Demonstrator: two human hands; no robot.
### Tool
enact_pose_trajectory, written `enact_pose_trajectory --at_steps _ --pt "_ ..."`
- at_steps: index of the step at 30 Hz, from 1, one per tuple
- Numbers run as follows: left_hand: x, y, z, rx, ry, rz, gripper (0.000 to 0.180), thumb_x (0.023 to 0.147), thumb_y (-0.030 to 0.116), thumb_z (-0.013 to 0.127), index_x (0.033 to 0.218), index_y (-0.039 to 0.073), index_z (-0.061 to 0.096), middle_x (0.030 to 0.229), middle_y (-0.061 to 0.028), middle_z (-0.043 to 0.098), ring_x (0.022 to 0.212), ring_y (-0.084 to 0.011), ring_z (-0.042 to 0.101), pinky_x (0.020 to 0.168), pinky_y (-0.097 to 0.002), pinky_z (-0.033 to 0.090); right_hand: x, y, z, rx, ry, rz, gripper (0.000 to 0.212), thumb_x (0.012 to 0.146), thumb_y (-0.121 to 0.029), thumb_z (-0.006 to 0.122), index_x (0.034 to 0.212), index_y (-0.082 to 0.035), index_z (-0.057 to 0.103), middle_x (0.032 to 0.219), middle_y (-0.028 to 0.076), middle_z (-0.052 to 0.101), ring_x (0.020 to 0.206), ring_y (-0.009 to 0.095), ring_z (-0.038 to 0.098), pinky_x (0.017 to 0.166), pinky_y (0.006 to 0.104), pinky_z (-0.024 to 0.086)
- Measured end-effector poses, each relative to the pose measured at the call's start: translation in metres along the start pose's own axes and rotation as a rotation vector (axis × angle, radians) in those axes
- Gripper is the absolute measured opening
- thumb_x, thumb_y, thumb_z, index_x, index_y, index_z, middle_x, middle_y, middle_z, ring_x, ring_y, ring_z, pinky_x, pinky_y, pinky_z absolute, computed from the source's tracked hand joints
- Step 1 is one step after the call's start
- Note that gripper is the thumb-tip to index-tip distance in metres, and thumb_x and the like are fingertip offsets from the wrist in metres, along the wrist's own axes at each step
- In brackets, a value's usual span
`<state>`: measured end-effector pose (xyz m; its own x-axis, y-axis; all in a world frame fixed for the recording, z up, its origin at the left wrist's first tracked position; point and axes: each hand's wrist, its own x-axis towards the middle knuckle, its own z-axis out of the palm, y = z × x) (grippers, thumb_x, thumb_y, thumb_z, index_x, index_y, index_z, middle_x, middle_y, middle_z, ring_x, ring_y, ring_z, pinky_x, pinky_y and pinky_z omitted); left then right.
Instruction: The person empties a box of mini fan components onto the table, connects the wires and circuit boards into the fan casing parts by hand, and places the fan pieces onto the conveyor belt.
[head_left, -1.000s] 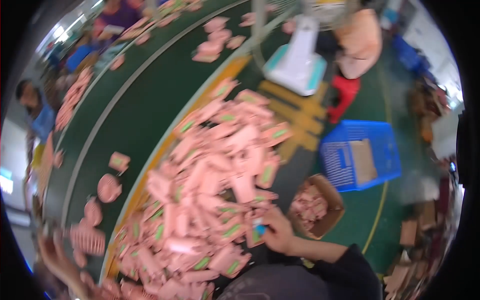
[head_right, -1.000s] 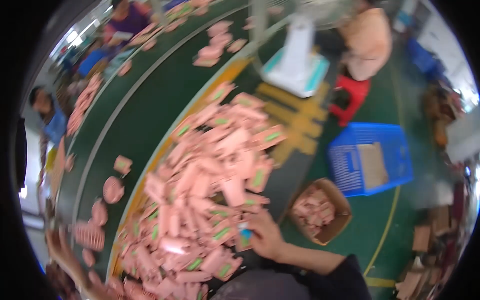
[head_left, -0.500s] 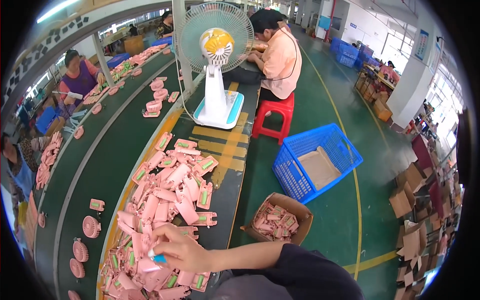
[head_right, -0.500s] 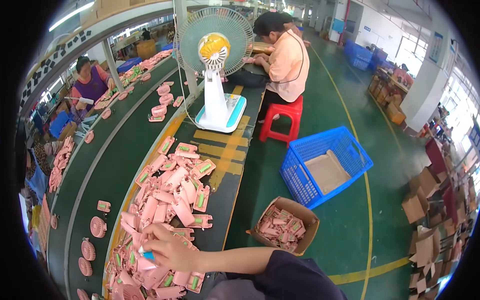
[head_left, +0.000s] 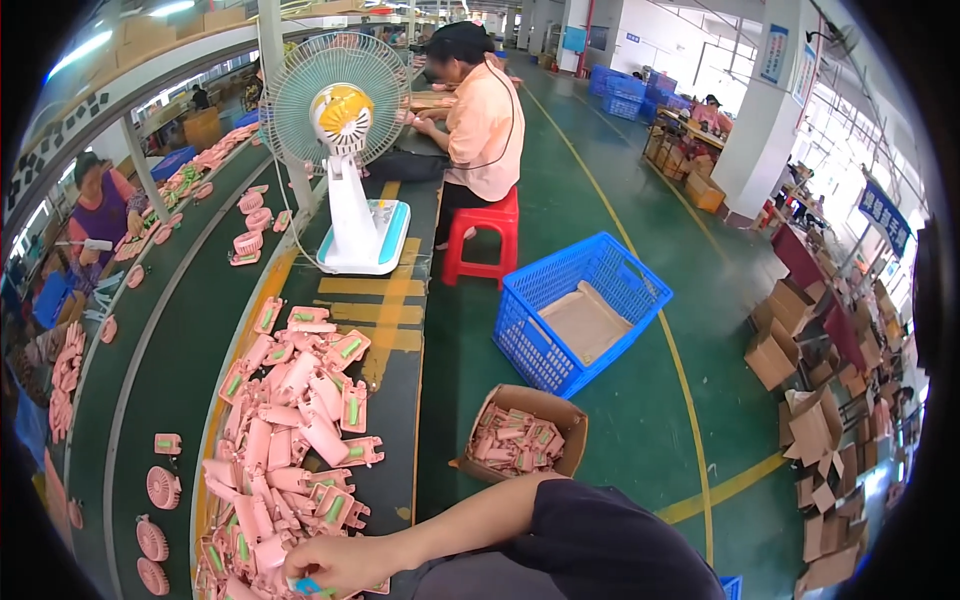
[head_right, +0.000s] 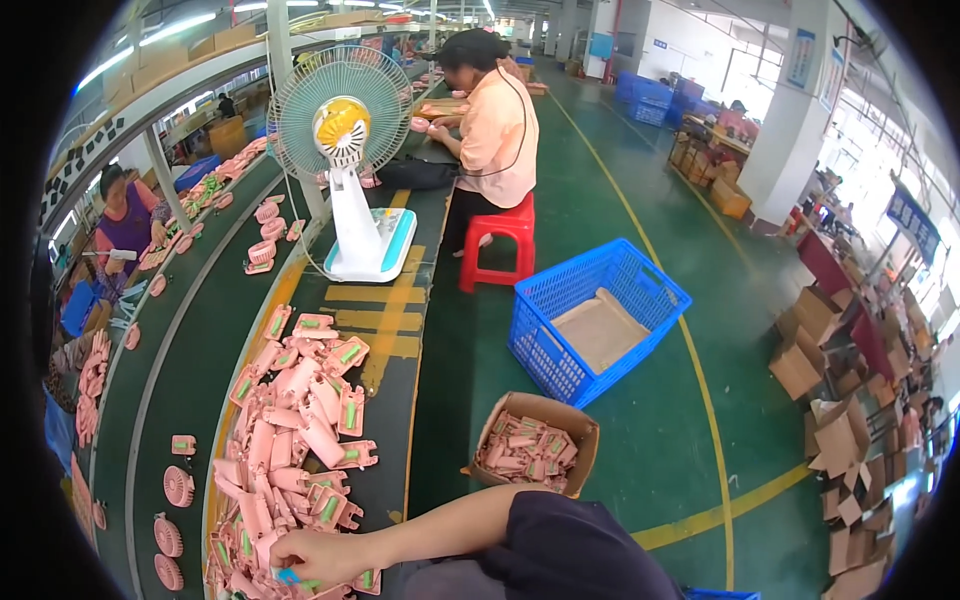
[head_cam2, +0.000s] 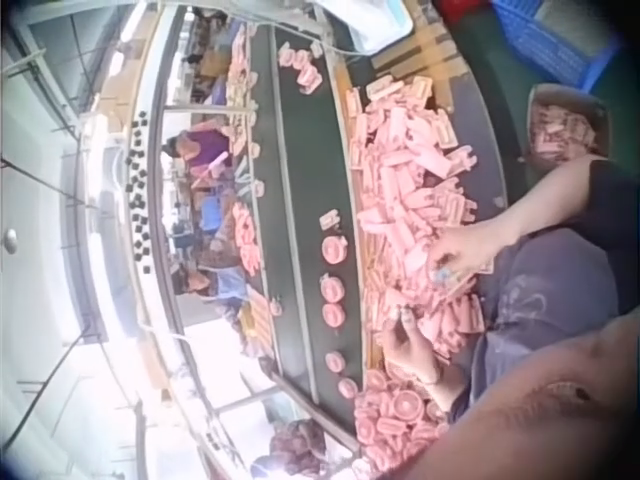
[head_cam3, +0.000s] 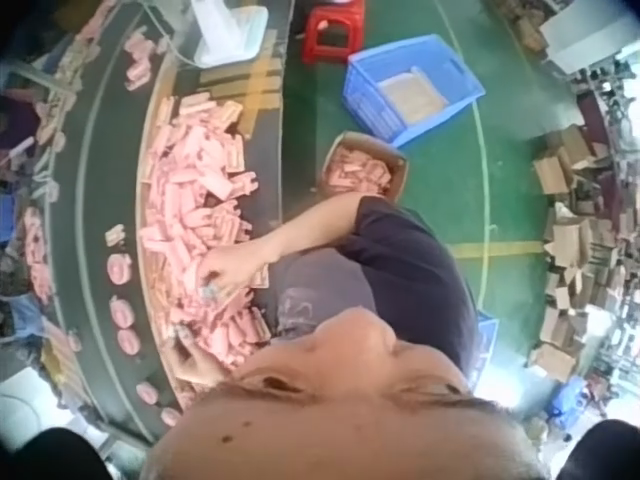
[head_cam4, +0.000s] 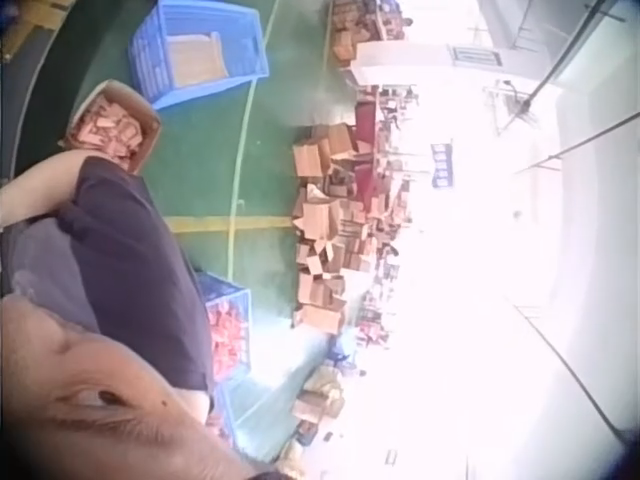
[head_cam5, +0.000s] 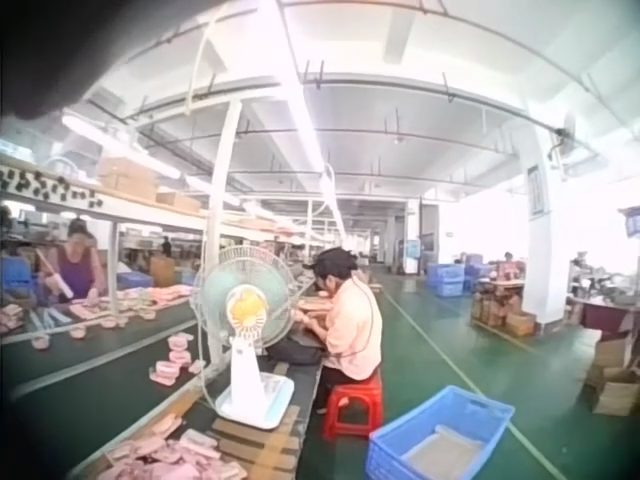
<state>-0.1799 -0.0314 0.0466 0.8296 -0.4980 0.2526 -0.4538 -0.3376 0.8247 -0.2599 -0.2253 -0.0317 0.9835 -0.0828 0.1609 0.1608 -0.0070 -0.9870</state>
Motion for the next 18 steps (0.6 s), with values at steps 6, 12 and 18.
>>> enact_pose_trajectory --at_steps 6,12,18 --pt "-0.001 -0.024 0.004 0.042 0.001 0.199 0.016 0.089 -0.001 0.057 0.105 -0.002 0.059 0.098 -0.0084 0.061 0.081 -0.0147 0.059 0.072 -0.0282 0.049 -0.004 -0.021 -0.006 -0.019 0.007 -0.253 0.014 0.085 -0.004 0.059 0.099 -0.002 0.06 0.111 0.014 0.055 0.106 0.032 0.054 0.092 0.0381 0.043" --pt "0.022 0.016 0.032 0.202 -0.041 0.328 0.019 0.078 -0.004 0.063 0.097 -0.002 0.063 0.081 -0.0123 0.065 0.073 -0.0255 0.062 0.067 -0.0323 0.048 -0.017 -0.02 -0.036 -0.138 0.074 -0.11 0.018 0.089 -0.001 0.058 0.106 0.001 0.063 0.116 0.014 0.06 0.104 0.024 0.06 0.089 0.0343 0.047" --pt "0.027 0.006 0.029 -0.023 -0.285 0.197 0.019 0.081 -0.002 0.065 0.1 -0.002 0.062 0.084 -0.0144 0.064 0.072 -0.0272 0.063 0.062 -0.0336 0.051 -0.003 -0.037 -0.028 -0.038 -0.093 0.047 0.016 0.089 0.002 0.06 0.105 0.002 0.06 0.101 0.01 0.061 0.088 0.012 0.06 0.068 0.0229 0.05"
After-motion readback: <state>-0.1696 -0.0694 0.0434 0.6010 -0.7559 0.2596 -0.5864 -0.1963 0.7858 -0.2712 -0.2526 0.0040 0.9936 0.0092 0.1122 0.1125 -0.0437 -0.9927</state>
